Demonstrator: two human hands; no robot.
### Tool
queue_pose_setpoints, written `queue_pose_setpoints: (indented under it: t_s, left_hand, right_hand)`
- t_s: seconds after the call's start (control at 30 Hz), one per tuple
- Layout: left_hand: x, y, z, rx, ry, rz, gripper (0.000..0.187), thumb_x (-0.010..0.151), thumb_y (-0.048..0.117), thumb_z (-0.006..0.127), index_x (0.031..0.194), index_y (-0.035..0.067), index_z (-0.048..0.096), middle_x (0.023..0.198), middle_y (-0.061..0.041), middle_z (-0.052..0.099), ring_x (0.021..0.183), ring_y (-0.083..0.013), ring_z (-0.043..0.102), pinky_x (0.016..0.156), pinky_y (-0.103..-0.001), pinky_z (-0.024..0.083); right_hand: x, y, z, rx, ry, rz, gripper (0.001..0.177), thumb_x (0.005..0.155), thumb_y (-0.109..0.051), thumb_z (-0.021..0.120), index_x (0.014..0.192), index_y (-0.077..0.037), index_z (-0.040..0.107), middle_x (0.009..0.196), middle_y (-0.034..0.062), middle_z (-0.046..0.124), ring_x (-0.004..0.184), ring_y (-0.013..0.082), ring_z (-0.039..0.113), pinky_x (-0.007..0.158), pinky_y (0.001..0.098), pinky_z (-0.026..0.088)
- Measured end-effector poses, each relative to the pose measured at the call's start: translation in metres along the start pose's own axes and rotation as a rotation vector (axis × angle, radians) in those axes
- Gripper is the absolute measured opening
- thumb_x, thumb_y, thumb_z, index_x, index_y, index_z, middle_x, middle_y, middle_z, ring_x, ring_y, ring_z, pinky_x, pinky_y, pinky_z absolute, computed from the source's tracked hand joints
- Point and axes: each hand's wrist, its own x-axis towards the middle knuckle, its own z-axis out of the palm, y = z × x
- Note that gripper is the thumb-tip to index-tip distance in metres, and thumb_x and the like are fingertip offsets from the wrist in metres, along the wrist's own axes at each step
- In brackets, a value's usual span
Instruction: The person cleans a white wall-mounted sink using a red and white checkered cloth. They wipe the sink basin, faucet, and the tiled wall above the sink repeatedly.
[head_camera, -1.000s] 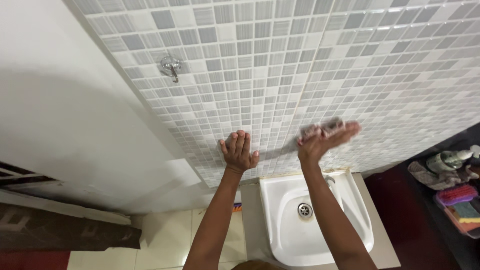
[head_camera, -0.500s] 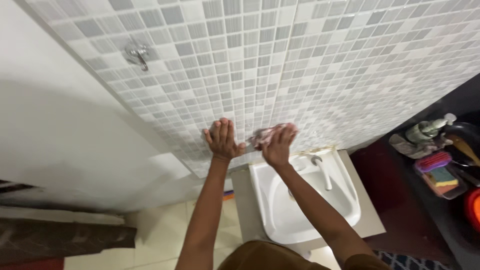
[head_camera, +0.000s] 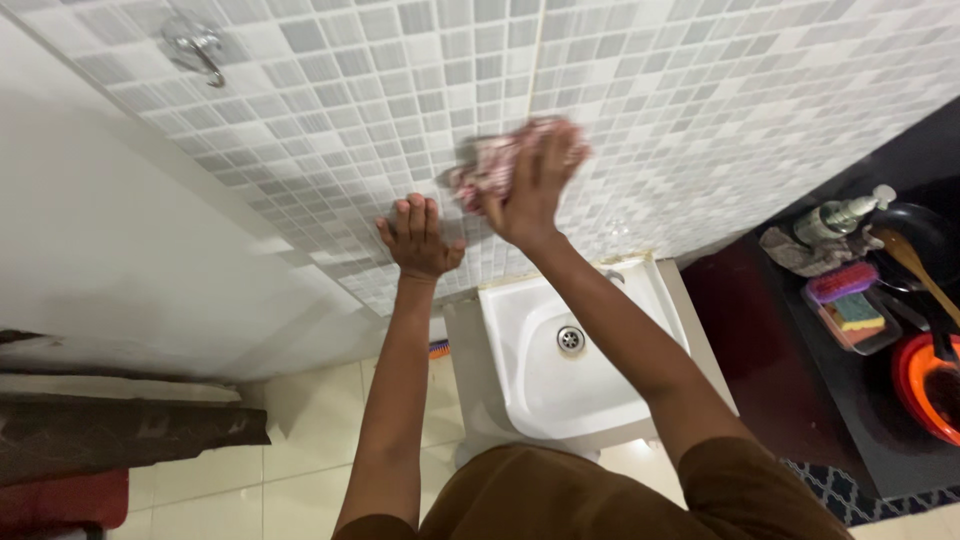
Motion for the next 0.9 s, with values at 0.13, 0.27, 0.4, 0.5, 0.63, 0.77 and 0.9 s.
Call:
queue_pose_setpoints:
  t_s: [0.13,0.27,0.4,0.5,0.63,0.77,0.9]
  left_hand:
    - [0.006,0.0,0.002,0.016,0.011,0.005,0.073,0.109,0.058,0.024,0.156,0.005,0.044,0.167,-0.01,0.036,0.16,-0.0271,0.022,0.131,-0.055,0.004]
    - [0.006,0.003,0.002,0.06,0.014,0.005,0.071,0.11,0.056,0.026,0.161,0.007,0.036,0.169,-0.009,0.03,0.161,-0.0259,0.02,0.132,-0.055,0.003]
    - [0.008,0.005,0.002,0.109,0.01,-0.001,0.072,0.11,0.055,0.028,0.164,0.008,0.03,0.171,-0.009,0.026,0.162,-0.0259,0.018,0.132,-0.056,0.003]
    - [0.01,0.009,-0.003,0.14,-0.057,-0.023,0.07,0.112,0.051,0.035,0.167,0.009,0.022,0.174,-0.008,0.018,0.163,-0.0269,0.012,0.132,-0.055,-0.001]
    - [0.012,0.031,-0.009,0.051,-0.129,-0.157,0.072,0.113,0.041,0.048,0.168,0.007,0.016,0.176,-0.012,0.012,0.165,-0.0315,0.006,0.132,-0.058,-0.006]
    - [0.017,0.076,0.001,-0.042,-0.169,-0.213,0.075,0.111,0.038,0.054,0.167,0.004,0.018,0.175,-0.017,0.013,0.164,-0.0352,0.005,0.13,-0.059,-0.009]
    - [0.036,0.124,0.034,-0.157,-0.16,-0.103,0.074,0.108,0.039,0.058,0.163,0.001,0.026,0.172,-0.015,0.023,0.163,-0.0342,0.011,0.13,-0.06,-0.007]
  right_hand:
    - [0.009,0.039,-0.008,-0.094,0.054,-0.139,0.09,0.107,-0.071,0.025,0.171,-0.012,0.005,0.173,0.0229,-0.005,0.164,0.0374,-0.009,0.129,0.063,-0.011]
    - [0.022,0.107,-0.036,-0.041,0.21,0.108,0.084,0.103,-0.072,0.022,0.169,-0.024,0.002,0.178,0.0106,-0.002,0.168,0.0303,-0.001,0.131,0.0613,-0.006]
    - [0.028,0.129,-0.055,0.135,0.386,0.394,0.093,0.103,-0.077,0.027,0.17,-0.026,-0.011,0.175,0.0094,-0.014,0.163,0.0277,-0.01,0.135,0.0578,-0.002]
    - [0.012,0.087,-0.032,0.293,0.222,0.503,0.1,0.108,-0.078,0.026,0.165,-0.016,-0.027,0.17,0.0203,-0.024,0.162,0.0326,-0.014,0.137,0.0624,-0.006]
    - [-0.013,0.039,-0.026,0.046,-0.195,-0.233,0.091,0.107,-0.062,0.047,0.17,-0.011,0.004,0.171,0.0242,-0.018,0.159,0.0361,-0.022,0.125,0.0578,-0.02]
    - [-0.009,0.073,-0.041,-0.116,-0.166,-0.312,0.081,0.108,-0.063,0.046,0.169,-0.016,0.018,0.174,0.0219,-0.008,0.163,0.0362,-0.013,0.129,0.056,-0.015]
    - [0.02,0.147,-0.066,-0.05,-0.018,-0.17,0.086,0.107,-0.066,0.033,0.171,-0.017,0.003,0.174,0.0192,-0.011,0.165,0.034,-0.012,0.131,0.0609,-0.011]
